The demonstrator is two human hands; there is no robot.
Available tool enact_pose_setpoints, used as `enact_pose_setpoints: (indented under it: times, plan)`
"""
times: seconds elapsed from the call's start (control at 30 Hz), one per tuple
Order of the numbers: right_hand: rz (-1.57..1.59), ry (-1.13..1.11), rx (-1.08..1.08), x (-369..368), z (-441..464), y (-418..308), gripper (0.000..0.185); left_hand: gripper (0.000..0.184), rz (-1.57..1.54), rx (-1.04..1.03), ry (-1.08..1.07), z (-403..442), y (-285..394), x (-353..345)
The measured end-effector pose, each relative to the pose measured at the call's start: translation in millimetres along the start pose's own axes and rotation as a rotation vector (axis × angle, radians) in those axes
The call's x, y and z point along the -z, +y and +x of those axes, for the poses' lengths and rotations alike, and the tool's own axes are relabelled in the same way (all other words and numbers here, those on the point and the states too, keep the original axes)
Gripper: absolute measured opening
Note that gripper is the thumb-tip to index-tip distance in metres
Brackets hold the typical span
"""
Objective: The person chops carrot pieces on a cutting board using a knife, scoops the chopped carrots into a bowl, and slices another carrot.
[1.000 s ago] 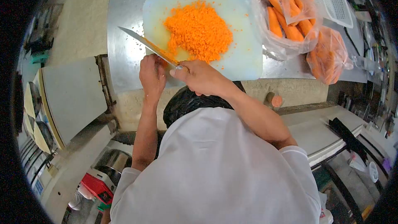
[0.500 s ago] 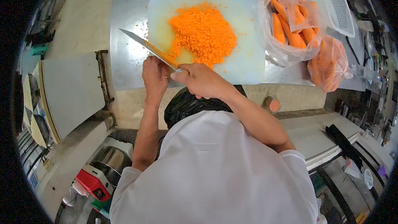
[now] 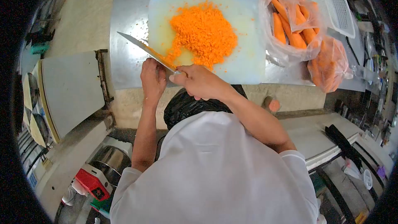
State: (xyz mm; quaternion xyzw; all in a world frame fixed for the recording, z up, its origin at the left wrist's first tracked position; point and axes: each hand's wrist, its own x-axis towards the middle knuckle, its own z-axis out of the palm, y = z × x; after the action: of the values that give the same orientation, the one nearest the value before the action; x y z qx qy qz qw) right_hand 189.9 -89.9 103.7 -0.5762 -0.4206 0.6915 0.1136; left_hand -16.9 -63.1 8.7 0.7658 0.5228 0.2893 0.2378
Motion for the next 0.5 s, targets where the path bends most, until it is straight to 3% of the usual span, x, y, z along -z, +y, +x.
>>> enact_pose_setpoints:
  times: [0.3,0.5]
  plan:
    - [0.031,-0.011,0.051,-6,8,11,0.066,0.020,-0.023,0.078,-0.015,-3,0,0]
    - [0.054,-0.048,0.024,-7,7,6,0.069,0.018,-0.013,0.024,0.028,-7,-3,2]
